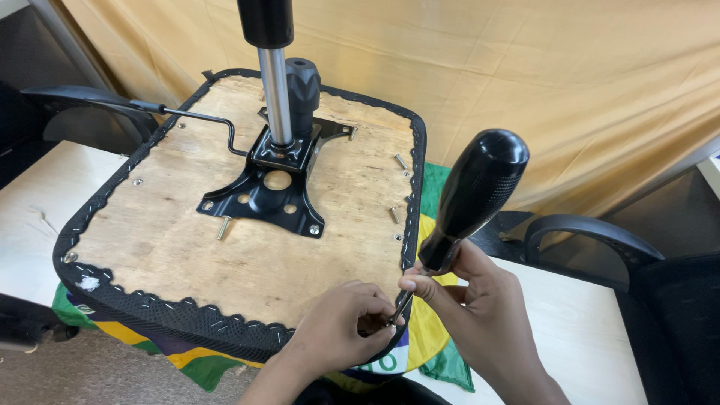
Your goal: The person uses a screwdriver to tighten screws into the underside of an inverted chair base. They repeatedly pick up screws and drive them into the wooden base to secure the black metal frame.
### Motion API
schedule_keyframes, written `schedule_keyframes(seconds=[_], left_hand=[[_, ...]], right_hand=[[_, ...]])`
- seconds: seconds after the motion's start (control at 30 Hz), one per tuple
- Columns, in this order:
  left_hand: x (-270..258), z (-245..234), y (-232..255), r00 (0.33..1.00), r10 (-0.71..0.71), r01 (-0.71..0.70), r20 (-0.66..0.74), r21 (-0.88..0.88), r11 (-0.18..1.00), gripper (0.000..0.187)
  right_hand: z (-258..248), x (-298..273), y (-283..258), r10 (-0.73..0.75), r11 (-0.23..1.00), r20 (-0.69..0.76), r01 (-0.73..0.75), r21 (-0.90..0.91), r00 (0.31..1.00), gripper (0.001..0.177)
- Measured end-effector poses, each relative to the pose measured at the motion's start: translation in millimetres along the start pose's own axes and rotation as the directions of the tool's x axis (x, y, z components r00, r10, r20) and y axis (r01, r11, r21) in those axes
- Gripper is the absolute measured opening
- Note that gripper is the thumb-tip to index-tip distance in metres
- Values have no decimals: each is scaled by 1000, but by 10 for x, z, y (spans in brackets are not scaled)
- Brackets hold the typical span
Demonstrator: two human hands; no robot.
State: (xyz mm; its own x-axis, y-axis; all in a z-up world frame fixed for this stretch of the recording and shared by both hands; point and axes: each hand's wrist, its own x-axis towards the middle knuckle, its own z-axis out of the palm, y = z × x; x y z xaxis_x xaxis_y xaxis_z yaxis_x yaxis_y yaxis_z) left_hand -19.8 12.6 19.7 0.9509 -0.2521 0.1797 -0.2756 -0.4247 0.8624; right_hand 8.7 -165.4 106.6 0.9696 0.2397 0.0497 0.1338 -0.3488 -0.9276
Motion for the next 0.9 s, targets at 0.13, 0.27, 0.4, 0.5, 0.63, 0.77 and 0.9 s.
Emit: schedule_keyframes(seconds=[0.13,0.27,0.4,0.5,0.63,0.77,0.9], left_hand=[[-10,6,-45,996,-75,79,40,-102,992,19],[18,43,-55,998,40,-37,-43,65,997,18],[23,24,-23,990,-142,142,1,3,990,22],[25,10,20,982,-190,190,10,39,981,24],[23,-5,49,983,-184,183,10,56,981,23],[2,8,38,987,-161,161,-7,-20,987,18],[-17,8,6,997,-71,71,-12,-16,997,13]], right_hand=[[-17,27,54,-14,999,-10,14,-52,1000,24],[-24,15,90,-119,982,23,121,-147,993,22],[-17,-16,91,-134,976,92,147,-160,987,21],[-2,-43,92,-51,996,146,60,-59,988,20],[-8,-64,102,51,998,143,-44,-52,988,22],[-8,-55,119,-9,998,92,14,-59,996,20],[-35,-42,98,-77,972,38,83,-219,996,20]])
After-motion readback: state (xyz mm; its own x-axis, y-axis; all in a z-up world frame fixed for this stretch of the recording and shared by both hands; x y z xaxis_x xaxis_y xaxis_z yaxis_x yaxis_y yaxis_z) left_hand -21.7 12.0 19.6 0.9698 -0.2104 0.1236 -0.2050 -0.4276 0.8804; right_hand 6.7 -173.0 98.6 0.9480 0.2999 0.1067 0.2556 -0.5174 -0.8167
